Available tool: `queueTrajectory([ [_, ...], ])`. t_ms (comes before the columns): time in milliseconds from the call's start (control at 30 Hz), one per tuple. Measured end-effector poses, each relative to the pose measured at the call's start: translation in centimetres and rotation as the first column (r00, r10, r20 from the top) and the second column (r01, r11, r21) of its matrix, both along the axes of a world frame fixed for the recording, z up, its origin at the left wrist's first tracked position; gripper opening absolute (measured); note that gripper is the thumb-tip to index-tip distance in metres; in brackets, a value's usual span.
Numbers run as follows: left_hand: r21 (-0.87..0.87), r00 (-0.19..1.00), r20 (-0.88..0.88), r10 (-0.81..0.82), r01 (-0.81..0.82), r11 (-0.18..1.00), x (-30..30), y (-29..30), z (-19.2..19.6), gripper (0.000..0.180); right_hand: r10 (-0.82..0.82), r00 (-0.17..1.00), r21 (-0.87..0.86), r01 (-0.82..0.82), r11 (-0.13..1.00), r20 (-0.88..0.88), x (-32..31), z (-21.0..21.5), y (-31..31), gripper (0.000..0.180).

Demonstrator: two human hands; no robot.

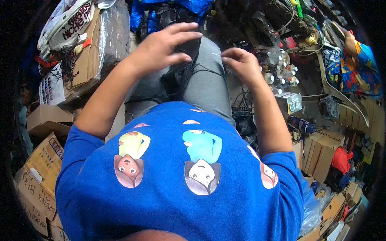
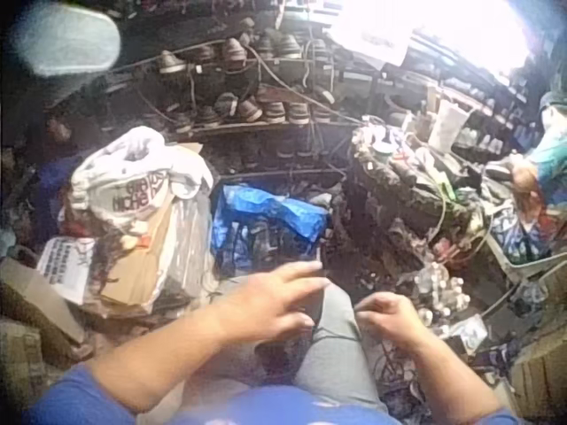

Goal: Lace up a black shoe.

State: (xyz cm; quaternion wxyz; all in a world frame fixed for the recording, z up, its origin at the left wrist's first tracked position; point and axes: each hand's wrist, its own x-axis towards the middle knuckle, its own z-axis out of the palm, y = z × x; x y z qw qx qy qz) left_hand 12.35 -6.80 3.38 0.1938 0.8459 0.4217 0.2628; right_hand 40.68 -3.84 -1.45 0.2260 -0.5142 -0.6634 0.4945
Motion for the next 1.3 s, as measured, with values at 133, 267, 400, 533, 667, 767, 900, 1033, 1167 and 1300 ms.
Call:
queueTrajectory([
  [133, -0.183, 0.994, -0.09, -0.06, 0.042, 0.982, 1.6, 2.0, -0.5, 0.055, 0.089, 0.996, 0.075, -0.088, 0.993, 0.001, -2.5, 0.4, 0.0, 0.014],
  [267, -0.258, 0.978, -0.177, -0.113, 0.065, 0.964, 1.6, 3.1, -0.3, 0.046, 0.112, 0.994, 0.111, -0.111, 0.988, -0.001, -2.5, 0.3, 0.0, 0.014],
  [400, -0.423, 0.953, -0.227, -0.201, 0.089, 0.902, 1.8, 4.2, -0.6, 0.04, 0.114, 0.992, 0.076, -0.111, 0.991, -0.046, -2.4, 0.4, -0.1, 0.014],
  [533, -0.565, 0.966, -0.102, -0.237, 0.139, 0.813, 1.1, 4.8, -1.4, 0.035, 0.163, 0.987, 0.119, -0.16, 0.98, -0.013, -2.9, 0.7, -0.2, 0.014],
  [667, -0.694, 0.948, -0.1, -0.302, 0.151, 0.704, 0.5, 5.4, -2.0, 0.025, 0.231, 0.968, 0.157, -0.244, 0.957, 0.098, -3.9, 1.3, -0.3, 0.014],
  [767, -0.748, 0.957, 0.025, -0.288, 0.209, 0.63, 0.2, 5.5, -2.4, 0.017, 0.247, 0.959, 0.159, -0.268, 0.95, 0.142, -4.6, 1.6, -0.3, 0.014],
  [900, -0.782, 0.962, 0.14, -0.233, 0.252, 0.57, -0.4, 5.3, -3.0, 0.016, 0.246, 0.947, 0.141, -0.278, 0.95, 0.207, -5.1, 2.1, -0.2, 0.013],
  [1033, -0.756, 0.942, 0.258, -0.214, 0.335, 0.562, -0.7, 5.2, -3.7, 0.017, 0.268, 0.938, 0.159, -0.305, 0.939, 0.217, -5.2, 2.3, -0.3, 0.012],
  [1167, -0.759, 0.931, 0.309, -0.193, 0.364, 0.54, -0.7, 5.1, -4.4, 0.017, 0.268, 0.945, 0.178, -0.301, 0.937, 0.186, -5.6, 1.9, -0.8, 0.017],
  [1300, -0.77, 0.922, 0.355, -0.156, 0.383, 0.511, -1.1, 5.0, -4.6, 0.021, 0.25, 0.95, 0.277, -0.296, 0.914, 0.189, -5.9, 1.3, -1.4, 0.019],
])
